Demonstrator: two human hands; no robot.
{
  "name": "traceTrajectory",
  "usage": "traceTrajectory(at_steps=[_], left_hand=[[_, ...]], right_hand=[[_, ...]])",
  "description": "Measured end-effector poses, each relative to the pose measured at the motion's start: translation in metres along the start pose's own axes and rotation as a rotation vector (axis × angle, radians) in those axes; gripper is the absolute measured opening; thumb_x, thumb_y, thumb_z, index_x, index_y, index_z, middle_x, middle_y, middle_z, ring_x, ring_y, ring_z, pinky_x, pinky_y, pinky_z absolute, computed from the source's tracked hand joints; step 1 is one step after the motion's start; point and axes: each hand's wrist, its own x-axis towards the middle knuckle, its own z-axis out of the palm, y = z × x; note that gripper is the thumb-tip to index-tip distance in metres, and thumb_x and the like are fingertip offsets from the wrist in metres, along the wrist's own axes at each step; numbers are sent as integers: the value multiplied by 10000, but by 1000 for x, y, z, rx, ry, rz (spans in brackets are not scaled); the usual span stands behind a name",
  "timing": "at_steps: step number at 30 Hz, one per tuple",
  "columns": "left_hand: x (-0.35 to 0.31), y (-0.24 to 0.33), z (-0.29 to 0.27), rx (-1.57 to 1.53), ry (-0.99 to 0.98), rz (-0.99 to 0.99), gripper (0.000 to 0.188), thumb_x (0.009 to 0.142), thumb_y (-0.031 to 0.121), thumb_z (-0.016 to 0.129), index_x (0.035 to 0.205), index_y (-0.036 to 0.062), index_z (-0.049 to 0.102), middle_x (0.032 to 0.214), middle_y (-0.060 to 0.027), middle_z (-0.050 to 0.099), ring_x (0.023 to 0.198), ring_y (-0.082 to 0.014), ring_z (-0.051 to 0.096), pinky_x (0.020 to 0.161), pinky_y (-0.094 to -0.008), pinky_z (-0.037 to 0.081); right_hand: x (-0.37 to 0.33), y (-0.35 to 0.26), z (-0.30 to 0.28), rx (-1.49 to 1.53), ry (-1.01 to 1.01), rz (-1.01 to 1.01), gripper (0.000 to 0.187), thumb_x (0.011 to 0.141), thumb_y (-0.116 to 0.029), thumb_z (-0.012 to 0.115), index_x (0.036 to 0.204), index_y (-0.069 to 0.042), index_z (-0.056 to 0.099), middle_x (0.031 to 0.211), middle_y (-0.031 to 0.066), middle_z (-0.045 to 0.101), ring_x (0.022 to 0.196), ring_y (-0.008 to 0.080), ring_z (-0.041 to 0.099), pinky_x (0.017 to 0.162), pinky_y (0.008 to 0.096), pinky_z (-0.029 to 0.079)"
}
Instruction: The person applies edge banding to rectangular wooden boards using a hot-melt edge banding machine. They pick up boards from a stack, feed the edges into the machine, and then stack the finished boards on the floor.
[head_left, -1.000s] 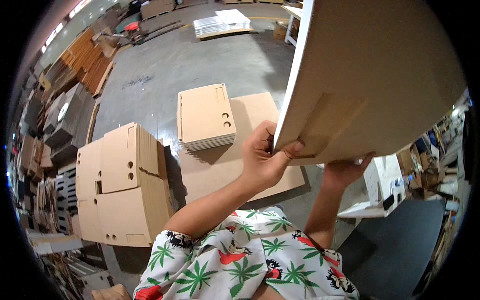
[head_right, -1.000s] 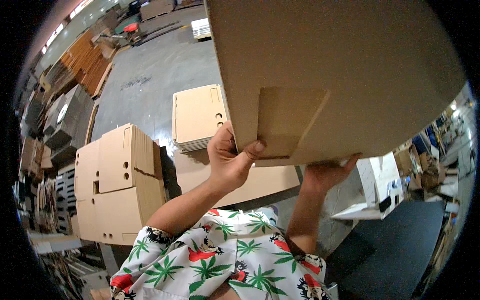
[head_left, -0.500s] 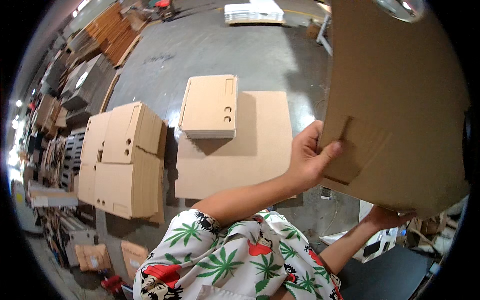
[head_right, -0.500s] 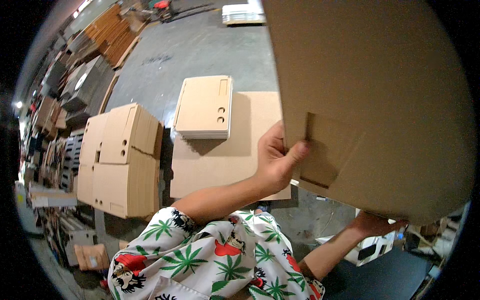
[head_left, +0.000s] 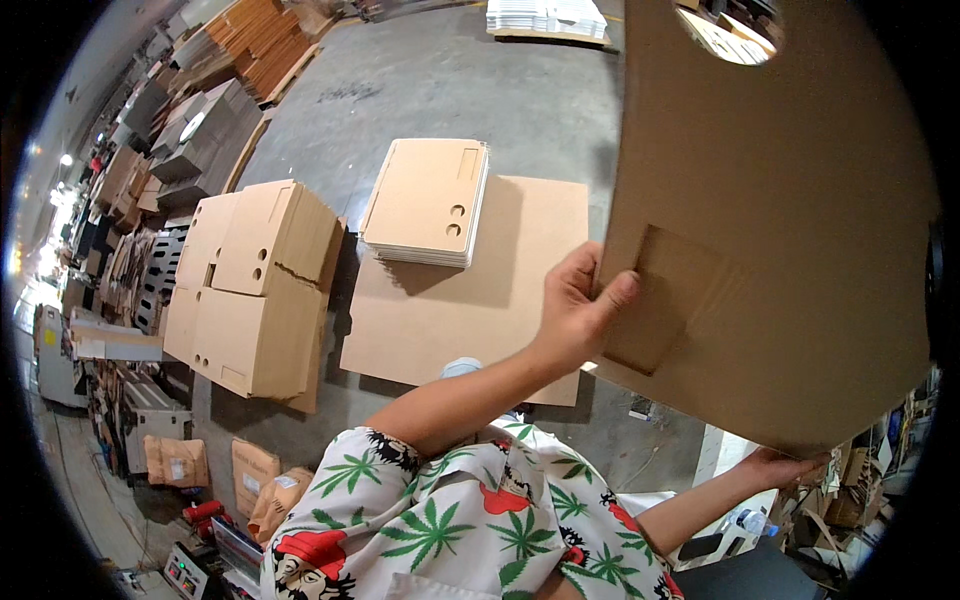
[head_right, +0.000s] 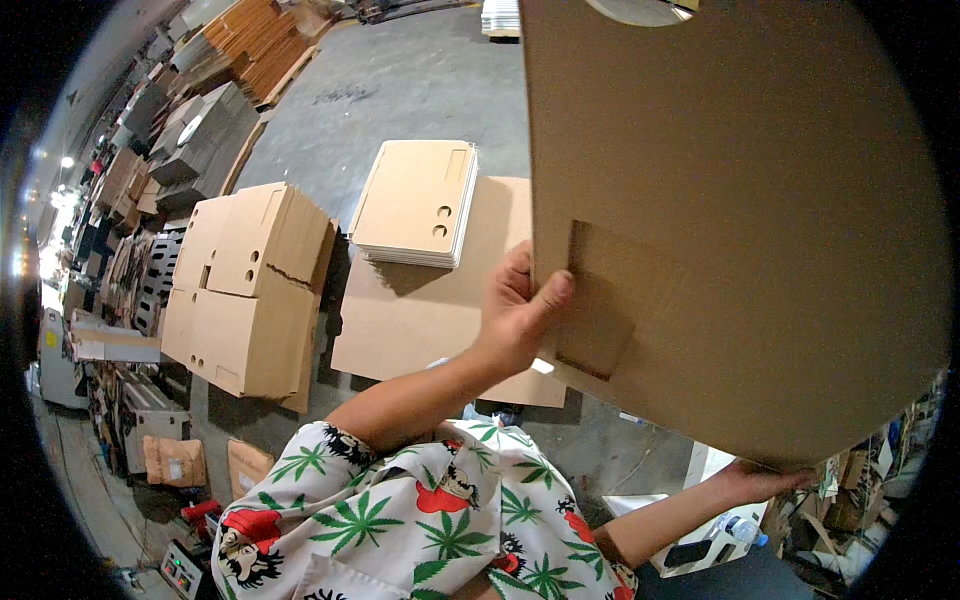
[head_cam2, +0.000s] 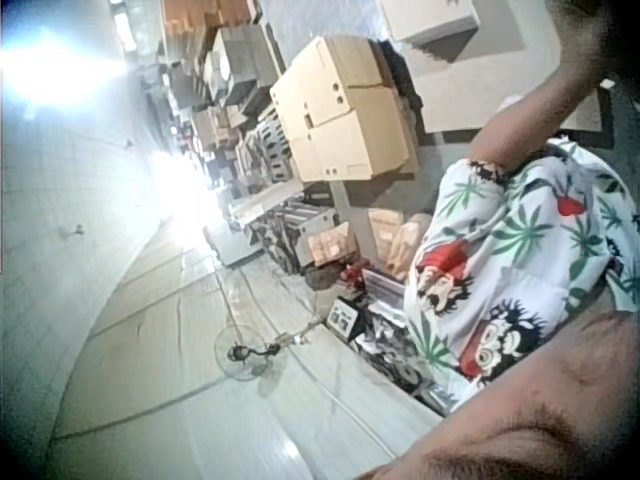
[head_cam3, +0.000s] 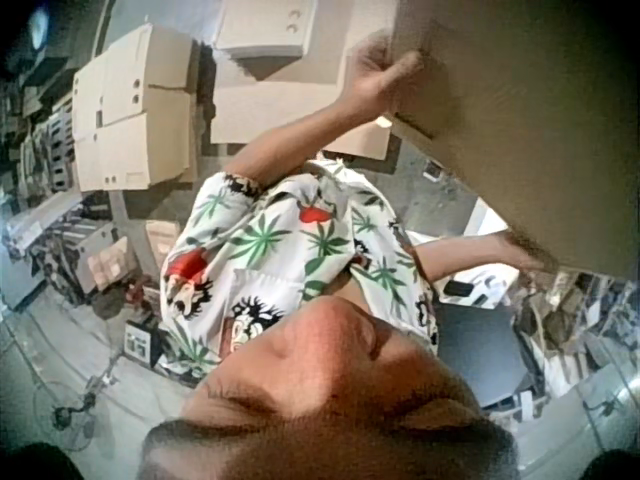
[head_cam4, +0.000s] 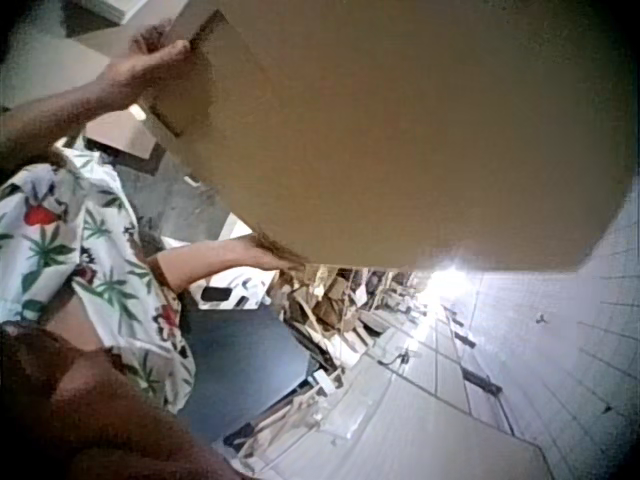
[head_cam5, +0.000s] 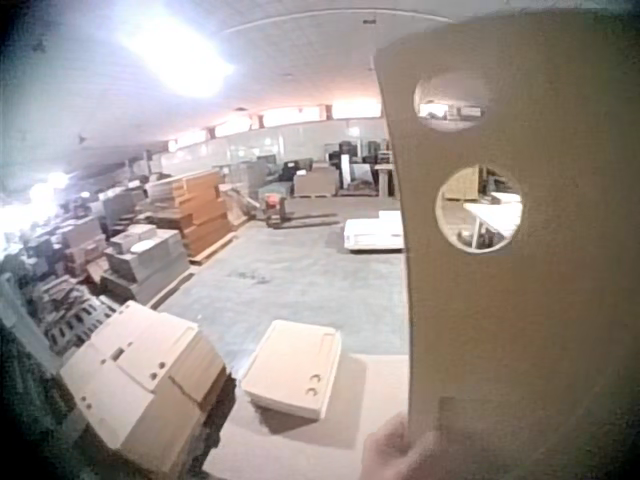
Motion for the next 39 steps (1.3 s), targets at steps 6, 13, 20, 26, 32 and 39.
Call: traceTrajectory(at_steps=[6,13,20,26,32,39], left_hand=[[39,-9,-64,155,120,-197,329,1025,297,725,1142,-1,649,992,-20,696,890,-78,610,782,-268,516],[86,-76,-165,502,361,-442,247,1015,213,708,1076,-23,669,895,-40,687,777,-98,589,678,-293,491],[88,-224,-349,800,512,-807,210,1002,203,718,1051,-2,705,905,-39,716,766,-106,625,653,-333,521],[127,-338,-449,704,674,-1004,208,989,209,730,1052,12,715,880,-28,717,731,-110,642,643,-324,532],[179,-464,-574,778,746,-951,240,989,247,725,961,8,727,770,-12,674,666,-92,578,582,-324,469],[252,-588,-713,961,801,-900,386,967,373,744,887,-4,717,717,-34,645,637,-120,544,585,-342,440]], right_hand=[[82,47,-50,-544,-468,159,399,1038,-455,663,1120,-67,703,1102,64,721,1045,176,649,937,381,533],[10,202,13,-691,-656,515,447,1094,-425,578,1158,0,699,1051,26,730,931,140,643,845,309,524],[-55,396,22,-993,-759,698,450,1131,-328,483,1052,59,700,972,35,704,877,121,597,810,316,485],[-83,575,24,-1315,-909,753,472,1126,-330,477,1046,99,658,908,70,669,849,154,557,809,366,473],[-114,767,54,-1311,-918,623,521,1102,-396,525,958,93,632,788,78,601,780,151,502,758,374,462],[-157,953,95,-1271,-951,586,513,1103,-400,521,898,62,613,745,29,536,748,119,452,700,345,429]])
